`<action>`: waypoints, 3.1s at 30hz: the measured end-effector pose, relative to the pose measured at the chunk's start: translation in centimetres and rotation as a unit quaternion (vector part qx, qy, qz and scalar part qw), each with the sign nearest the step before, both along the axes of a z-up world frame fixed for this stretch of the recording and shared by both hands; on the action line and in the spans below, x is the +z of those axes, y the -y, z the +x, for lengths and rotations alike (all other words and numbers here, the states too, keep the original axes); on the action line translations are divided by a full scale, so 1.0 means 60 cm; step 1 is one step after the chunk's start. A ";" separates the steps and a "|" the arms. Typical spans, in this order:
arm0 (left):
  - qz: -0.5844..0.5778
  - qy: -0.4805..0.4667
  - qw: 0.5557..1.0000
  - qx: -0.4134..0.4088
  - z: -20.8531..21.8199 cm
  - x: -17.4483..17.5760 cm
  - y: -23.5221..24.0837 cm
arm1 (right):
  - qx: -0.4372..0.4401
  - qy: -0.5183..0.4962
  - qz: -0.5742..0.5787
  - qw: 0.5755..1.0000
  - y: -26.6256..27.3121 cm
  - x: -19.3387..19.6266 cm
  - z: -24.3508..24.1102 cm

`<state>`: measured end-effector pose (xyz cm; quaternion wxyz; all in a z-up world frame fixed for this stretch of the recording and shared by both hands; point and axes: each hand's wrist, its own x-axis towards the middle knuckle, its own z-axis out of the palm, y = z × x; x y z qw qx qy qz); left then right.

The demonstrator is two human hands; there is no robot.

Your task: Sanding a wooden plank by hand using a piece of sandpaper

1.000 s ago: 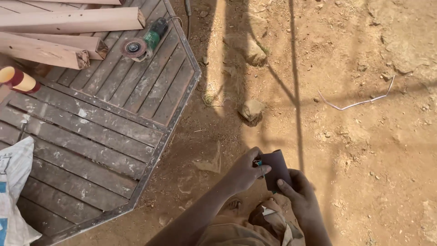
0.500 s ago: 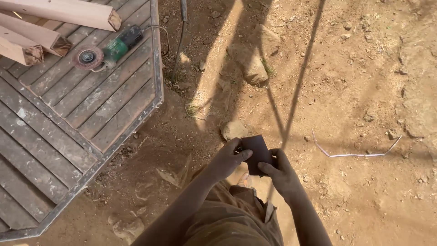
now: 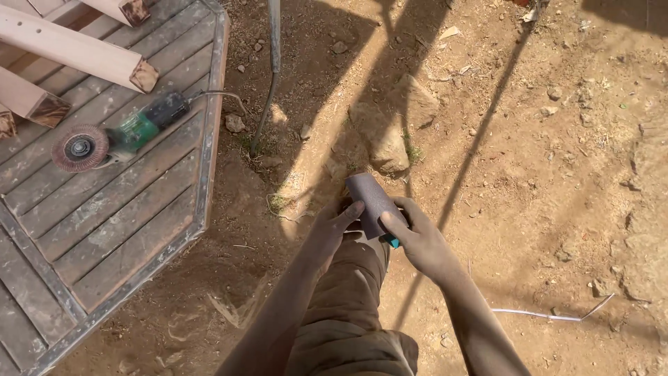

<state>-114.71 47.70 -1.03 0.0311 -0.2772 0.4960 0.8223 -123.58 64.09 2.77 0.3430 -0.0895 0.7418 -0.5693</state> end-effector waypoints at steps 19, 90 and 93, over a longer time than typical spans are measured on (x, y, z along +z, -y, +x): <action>-0.056 -0.060 0.997 -0.014 -0.870 -0.010 0.344 | 0.032 -0.045 0.151 0.987 0.352 0.118 -0.835; -0.177 0.190 0.295 0.920 -1.790 0.444 1.632 | 0.896 0.135 -0.183 0.380 2.136 0.348 -1.698; -0.191 0.194 0.270 0.924 -1.763 0.445 1.653 | 0.889 0.185 -0.156 0.388 2.154 0.351 -1.662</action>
